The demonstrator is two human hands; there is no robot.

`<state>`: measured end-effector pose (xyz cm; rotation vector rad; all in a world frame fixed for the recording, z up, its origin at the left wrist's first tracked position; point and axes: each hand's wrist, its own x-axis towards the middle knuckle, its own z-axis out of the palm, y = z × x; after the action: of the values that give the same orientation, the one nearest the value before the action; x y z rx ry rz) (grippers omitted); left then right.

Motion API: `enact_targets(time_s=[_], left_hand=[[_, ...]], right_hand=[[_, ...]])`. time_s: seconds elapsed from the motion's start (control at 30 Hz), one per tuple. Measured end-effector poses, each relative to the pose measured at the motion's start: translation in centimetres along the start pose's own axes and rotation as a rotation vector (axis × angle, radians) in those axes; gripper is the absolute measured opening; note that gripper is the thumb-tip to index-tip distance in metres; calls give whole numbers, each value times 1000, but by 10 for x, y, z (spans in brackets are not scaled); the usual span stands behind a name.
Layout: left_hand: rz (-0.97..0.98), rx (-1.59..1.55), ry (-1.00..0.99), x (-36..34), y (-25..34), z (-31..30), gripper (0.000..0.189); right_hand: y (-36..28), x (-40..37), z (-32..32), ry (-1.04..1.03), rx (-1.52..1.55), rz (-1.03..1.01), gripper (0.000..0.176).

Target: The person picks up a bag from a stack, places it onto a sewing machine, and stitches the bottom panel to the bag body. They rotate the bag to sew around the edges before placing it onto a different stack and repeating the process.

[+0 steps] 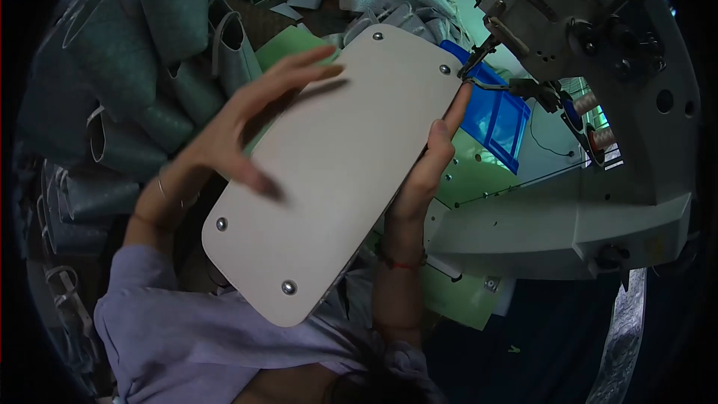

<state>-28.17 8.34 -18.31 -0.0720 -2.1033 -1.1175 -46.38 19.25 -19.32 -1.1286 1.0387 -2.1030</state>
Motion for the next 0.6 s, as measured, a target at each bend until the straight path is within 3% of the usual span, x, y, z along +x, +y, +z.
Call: enact_targets(time_s=[0.03, 0.1, 0.17, 0.27, 0.33, 0.43, 0.53, 0.6], left_hand=[[-98, -205, 108, -25, 9, 15, 112], [-173, -391, 332, -90, 18, 63, 92], [-146, -380, 445, -128, 16, 79, 69], [-575, -1009, 480, -158, 23, 82, 72], [-712, -1220, 487, -160, 20, 87, 74], [-550, -821, 516, -149, 6, 91, 77], [-510, -820, 450, -133, 5, 85, 82], [-309, -705, 481, -112, 21, 85, 83]], right_hand=[[-1, 0, 0, 6, 7, -14, 72], [-3, -1, -1, -7, 51, 22, 72], [-5, -2, 1, 23, 62, 16, 72], [-9, -3, 3, 33, 92, 67, 72], [-13, -4, 5, 31, 124, 90, 72], [-16, -6, 5, 27, 111, 99, 72], [-14, -5, 2, 14, 68, 76, 72], [-14, -5, 1, 22, 76, 95, 72]])
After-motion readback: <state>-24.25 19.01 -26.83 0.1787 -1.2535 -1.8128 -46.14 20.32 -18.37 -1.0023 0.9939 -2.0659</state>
